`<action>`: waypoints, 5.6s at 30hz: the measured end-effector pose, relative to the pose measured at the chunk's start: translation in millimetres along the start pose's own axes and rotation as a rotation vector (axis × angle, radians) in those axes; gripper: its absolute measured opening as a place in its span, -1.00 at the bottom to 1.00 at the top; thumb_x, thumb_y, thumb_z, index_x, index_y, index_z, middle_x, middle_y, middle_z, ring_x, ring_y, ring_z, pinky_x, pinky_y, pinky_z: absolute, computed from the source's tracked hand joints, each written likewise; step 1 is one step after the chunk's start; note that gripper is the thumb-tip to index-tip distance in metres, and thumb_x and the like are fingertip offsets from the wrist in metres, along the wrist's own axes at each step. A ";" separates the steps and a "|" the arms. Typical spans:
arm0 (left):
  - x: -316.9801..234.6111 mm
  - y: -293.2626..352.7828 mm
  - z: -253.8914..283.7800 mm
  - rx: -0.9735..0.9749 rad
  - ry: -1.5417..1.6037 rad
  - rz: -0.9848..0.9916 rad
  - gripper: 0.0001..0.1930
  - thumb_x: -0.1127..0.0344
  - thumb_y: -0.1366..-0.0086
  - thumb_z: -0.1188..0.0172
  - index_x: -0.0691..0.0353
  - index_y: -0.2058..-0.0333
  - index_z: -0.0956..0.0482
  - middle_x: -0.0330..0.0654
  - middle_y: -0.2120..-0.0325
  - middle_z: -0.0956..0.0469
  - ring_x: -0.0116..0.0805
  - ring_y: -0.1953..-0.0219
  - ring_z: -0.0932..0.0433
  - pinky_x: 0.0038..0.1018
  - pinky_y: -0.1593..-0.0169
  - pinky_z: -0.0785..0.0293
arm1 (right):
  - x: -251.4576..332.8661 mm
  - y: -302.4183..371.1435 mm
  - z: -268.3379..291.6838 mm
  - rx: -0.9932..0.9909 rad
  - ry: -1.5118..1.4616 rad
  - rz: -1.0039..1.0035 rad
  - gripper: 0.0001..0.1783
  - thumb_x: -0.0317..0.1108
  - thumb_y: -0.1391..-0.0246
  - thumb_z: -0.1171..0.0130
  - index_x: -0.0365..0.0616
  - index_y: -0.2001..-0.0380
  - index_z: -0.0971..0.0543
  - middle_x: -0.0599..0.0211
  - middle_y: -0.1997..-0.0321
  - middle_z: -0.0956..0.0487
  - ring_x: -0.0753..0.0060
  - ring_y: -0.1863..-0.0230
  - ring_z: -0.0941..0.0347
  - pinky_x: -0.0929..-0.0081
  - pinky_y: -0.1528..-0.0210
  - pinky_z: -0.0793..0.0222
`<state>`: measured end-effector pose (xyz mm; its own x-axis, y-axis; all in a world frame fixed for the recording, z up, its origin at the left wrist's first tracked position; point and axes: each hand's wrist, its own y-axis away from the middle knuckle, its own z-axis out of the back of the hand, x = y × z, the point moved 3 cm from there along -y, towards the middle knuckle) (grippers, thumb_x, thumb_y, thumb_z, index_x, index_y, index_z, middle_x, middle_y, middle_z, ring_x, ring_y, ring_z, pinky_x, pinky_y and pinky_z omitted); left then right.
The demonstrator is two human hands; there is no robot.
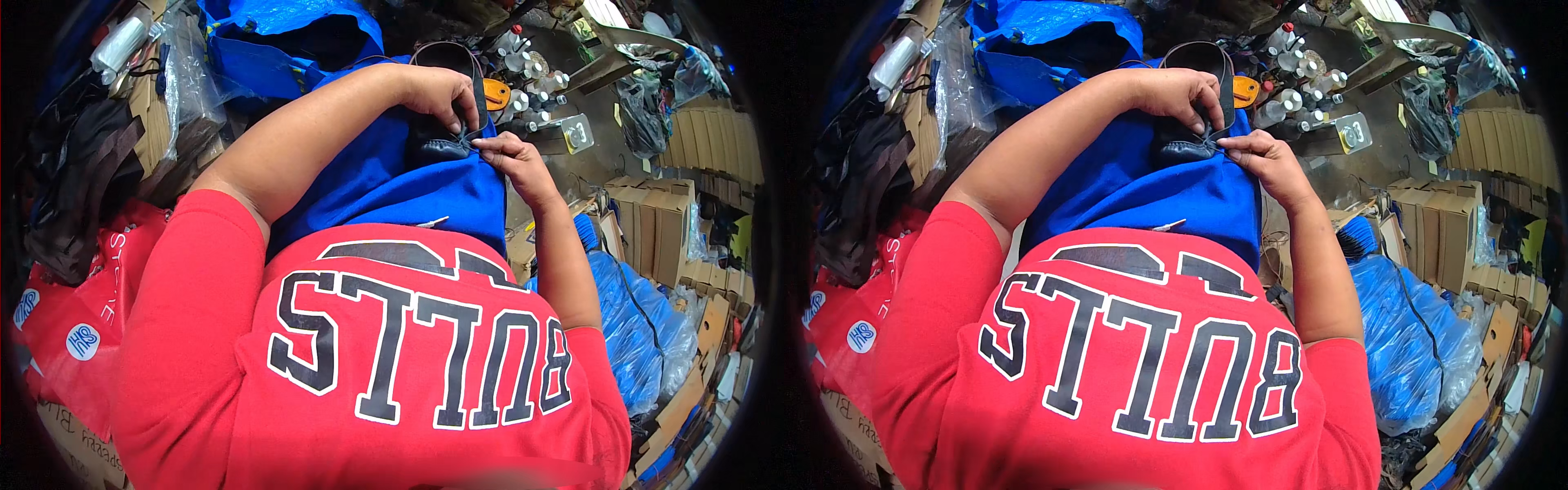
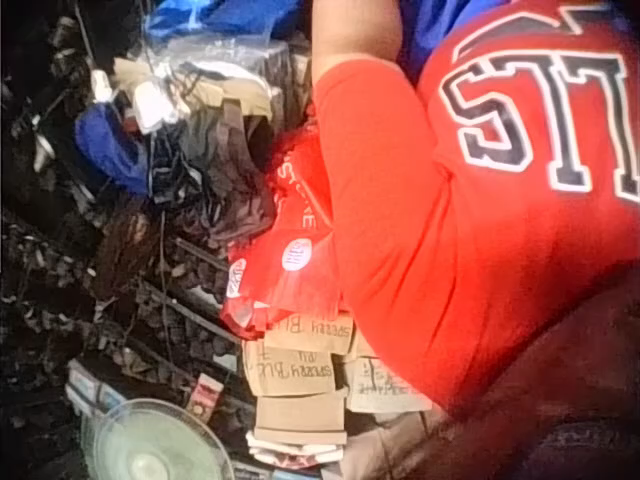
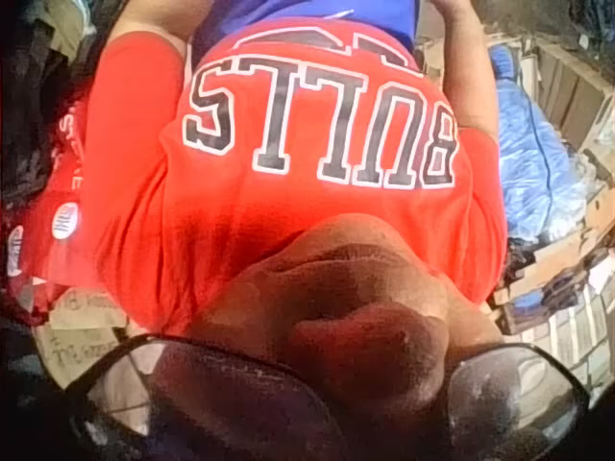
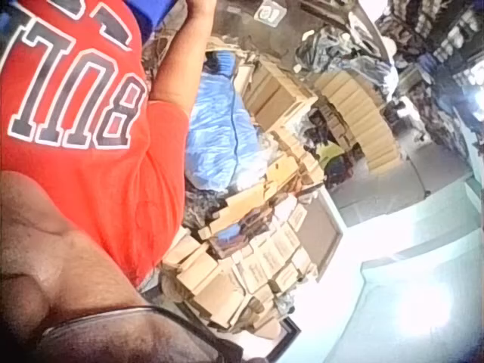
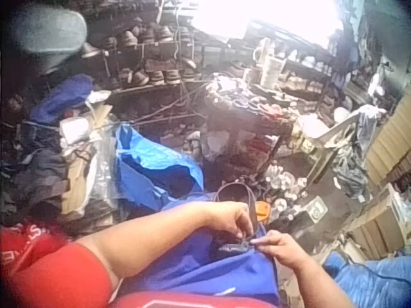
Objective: Hand-stitching a black leather shoe component using a needle and thread.
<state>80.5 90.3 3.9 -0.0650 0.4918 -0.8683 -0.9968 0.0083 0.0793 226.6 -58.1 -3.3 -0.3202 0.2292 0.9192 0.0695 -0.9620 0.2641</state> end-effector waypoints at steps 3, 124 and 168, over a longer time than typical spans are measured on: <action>0.8 1.4 -1.4 -0.028 -0.035 -0.009 -0.68 0.40 0.04 -0.35 0.05 0.22 -0.68 -0.23 0.31 -0.40 -0.30 0.14 -0.38 -0.49 0.00 -0.31 | -0.1 -3.3 -7.0 -0.031 -0.030 0.020 -0.75 -0.39 0.01 -0.26 -0.12 0.20 -0.65 0.42 0.34 -0.51 0.59 0.23 -0.39 0.64 0.12 -0.29; -35.4 51.6 -42.7 -0.366 -0.616 0.318 -0.93 0.22 -0.21 -0.10 -0.04 0.34 -0.54 -0.25 0.48 -0.56 -0.22 0.25 -0.49 -0.22 0.14 -0.17 | 66.0 -8.7 -28.3 0.035 1.243 0.326 -0.92 -0.34 -0.06 -0.01 0.06 0.36 -0.48 0.39 0.38 -0.58 0.27 0.20 -0.47 0.25 0.05 -0.18; -71.5 329.1 111.5 -1.295 -0.694 0.859 -0.68 0.28 -0.11 -0.24 0.16 0.12 -0.61 -0.13 0.27 -0.61 -0.46 0.32 -0.55 -0.55 0.22 -0.43 | -142.8 188.2 180.8 -0.356 0.938 -0.467 -0.69 -0.20 0.05 -0.21 -0.23 0.34 -0.63 0.00 0.37 -0.60 0.08 0.29 -0.55 0.30 0.17 -0.42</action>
<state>-237.8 154.8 146.7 -0.8839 0.2384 -0.4023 -0.0928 -0.9326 -0.3487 456.1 -245.0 -32.0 -0.8436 0.5222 0.1250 -0.4723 -0.8323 0.2900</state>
